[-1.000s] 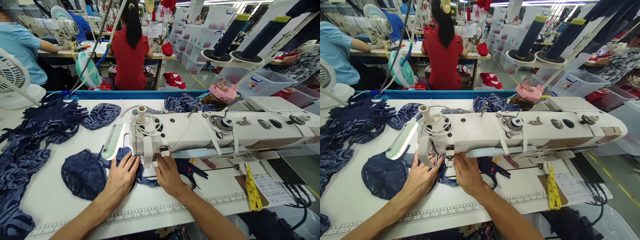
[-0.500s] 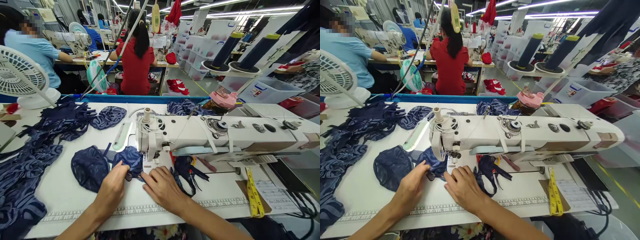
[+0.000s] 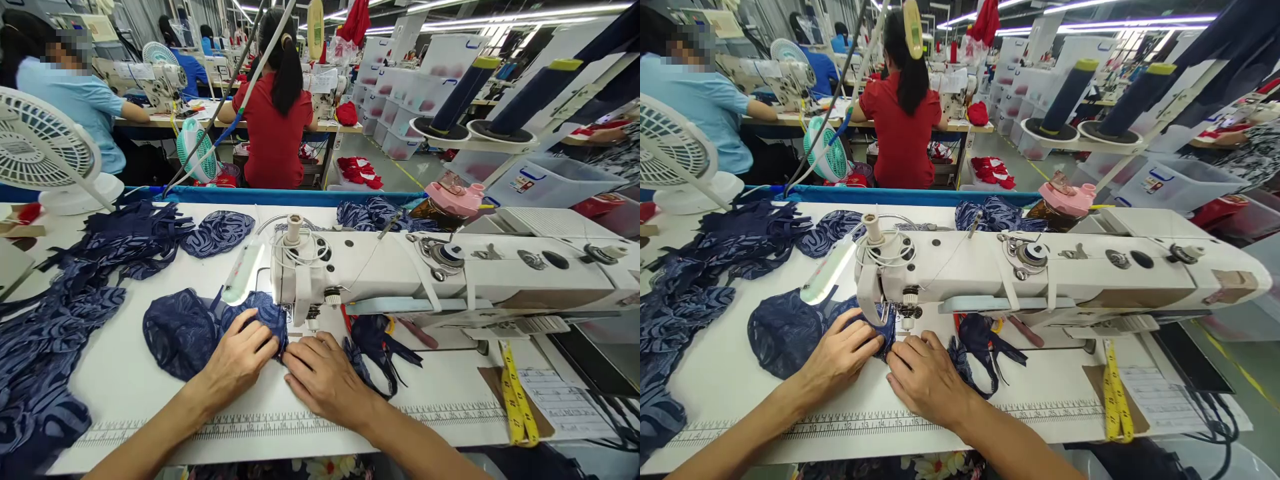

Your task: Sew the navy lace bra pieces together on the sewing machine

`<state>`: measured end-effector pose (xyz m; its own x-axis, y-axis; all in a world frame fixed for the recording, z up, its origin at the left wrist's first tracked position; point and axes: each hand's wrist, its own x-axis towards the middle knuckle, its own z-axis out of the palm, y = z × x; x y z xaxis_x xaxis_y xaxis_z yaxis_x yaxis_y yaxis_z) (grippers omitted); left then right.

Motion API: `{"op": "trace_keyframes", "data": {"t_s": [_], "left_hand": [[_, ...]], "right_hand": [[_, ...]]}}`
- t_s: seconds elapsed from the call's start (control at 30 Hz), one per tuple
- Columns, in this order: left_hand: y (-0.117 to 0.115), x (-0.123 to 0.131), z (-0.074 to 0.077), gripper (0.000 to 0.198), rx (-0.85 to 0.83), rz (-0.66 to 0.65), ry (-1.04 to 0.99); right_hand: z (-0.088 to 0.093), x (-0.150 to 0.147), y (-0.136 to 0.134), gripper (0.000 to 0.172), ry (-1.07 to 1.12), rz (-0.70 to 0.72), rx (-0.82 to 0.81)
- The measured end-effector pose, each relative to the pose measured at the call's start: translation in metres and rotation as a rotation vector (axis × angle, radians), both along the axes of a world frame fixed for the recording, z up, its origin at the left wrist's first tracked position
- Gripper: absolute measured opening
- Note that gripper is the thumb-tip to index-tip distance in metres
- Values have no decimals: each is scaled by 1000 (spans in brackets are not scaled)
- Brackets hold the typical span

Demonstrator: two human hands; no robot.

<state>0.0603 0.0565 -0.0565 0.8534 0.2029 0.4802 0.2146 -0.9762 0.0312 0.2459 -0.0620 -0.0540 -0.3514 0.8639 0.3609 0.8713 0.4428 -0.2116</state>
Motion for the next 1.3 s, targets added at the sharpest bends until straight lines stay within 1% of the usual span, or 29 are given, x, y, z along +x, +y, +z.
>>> {"op": "trace_keyframes", "data": {"t_s": [0.1, 0.27, 0.43, 0.53, 0.6, 0.73, 0.83, 0.93, 1.0, 1.07, 1.17, 1.3], "left_hand": [[1, 0, 0, 38, -12, 20, 21], [-5, 2, 0, 30, -60, 13, -22], [-12, -2, -7, 33, -146, 18, -50], [-13, -2, -11, 32, -135, 30, -53], [-10, 1, -12, 32, -113, 45, -57], [6, 10, -8, 32, -65, 42, -6], [16, 12, -5, 31, -35, 15, 63], [15, 10, -4, 32, -25, 33, 62], [11, 7, -1, 34, -47, 81, 59], [6, 6, 4, 36, -63, 126, 72], [1, 7, 7, 37, -30, 117, 115], [-1, 8, 2, 35, 28, 101, 99]], "right_hand": [[0, 2, -1, 16, -1, 8, -10], [-2, 4, -1, 17, 10, 3, -30], [-4, 4, -2, 18, 26, -6, -17], [-6, 5, -2, 19, 21, -23, -9], [-8, 5, -2, 21, 19, -39, 6], [-12, 7, 1, 32, -2, -106, 19], [-12, 7, 2, 41, -14, -129, -55], [-10, 3, 1, 50, -14, -122, -121], [-8, 0, 0, 54, -20, -115, -130], [-7, -2, -2, 53, -22, -118, -112], [-6, -3, -4, 47, -25, -125, -76], [-7, -1, -5, 44, -44, -121, -49]]}}
